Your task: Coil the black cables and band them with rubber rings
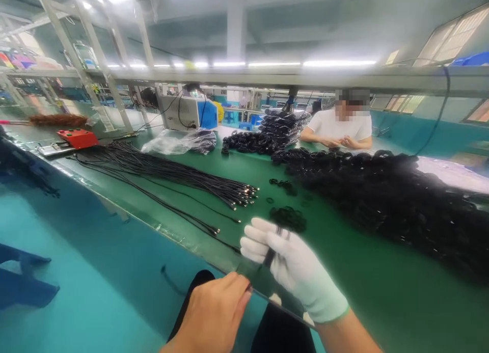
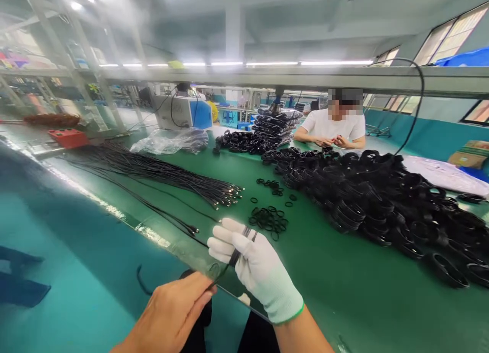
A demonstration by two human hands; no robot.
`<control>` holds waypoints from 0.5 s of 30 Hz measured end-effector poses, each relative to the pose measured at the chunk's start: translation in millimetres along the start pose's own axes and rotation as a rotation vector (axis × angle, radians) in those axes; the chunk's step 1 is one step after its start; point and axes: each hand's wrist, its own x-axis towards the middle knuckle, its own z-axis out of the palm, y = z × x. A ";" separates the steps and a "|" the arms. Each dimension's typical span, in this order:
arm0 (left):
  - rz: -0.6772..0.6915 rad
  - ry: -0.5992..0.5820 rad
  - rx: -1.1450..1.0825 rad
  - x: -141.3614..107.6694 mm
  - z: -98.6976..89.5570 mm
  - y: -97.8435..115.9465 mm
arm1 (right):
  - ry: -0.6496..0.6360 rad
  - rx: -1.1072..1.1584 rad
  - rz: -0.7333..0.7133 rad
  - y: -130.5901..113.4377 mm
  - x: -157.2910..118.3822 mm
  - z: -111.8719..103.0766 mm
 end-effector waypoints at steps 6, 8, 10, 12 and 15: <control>0.155 0.017 -0.063 41.2 -41.5 1.4 | -0.124 -0.063 0.273 20.8 -13.5 -15.0; 0.127 -0.060 -0.277 53.7 -49.6 -7.5 | -0.238 0.032 0.383 25.4 -15.2 -15.8; 0.069 -0.146 -0.495 61.8 -48.6 -17.0 | -0.312 0.128 0.470 30.4 -14.8 -14.1; -0.024 -0.212 -0.679 64.3 -39.3 -24.2 | -0.338 0.199 0.514 36.2 -13.8 -11.3; -0.214 -0.242 -0.865 56.4 -19.6 -26.3 | -0.282 0.241 0.437 42.6 -12.7 -7.5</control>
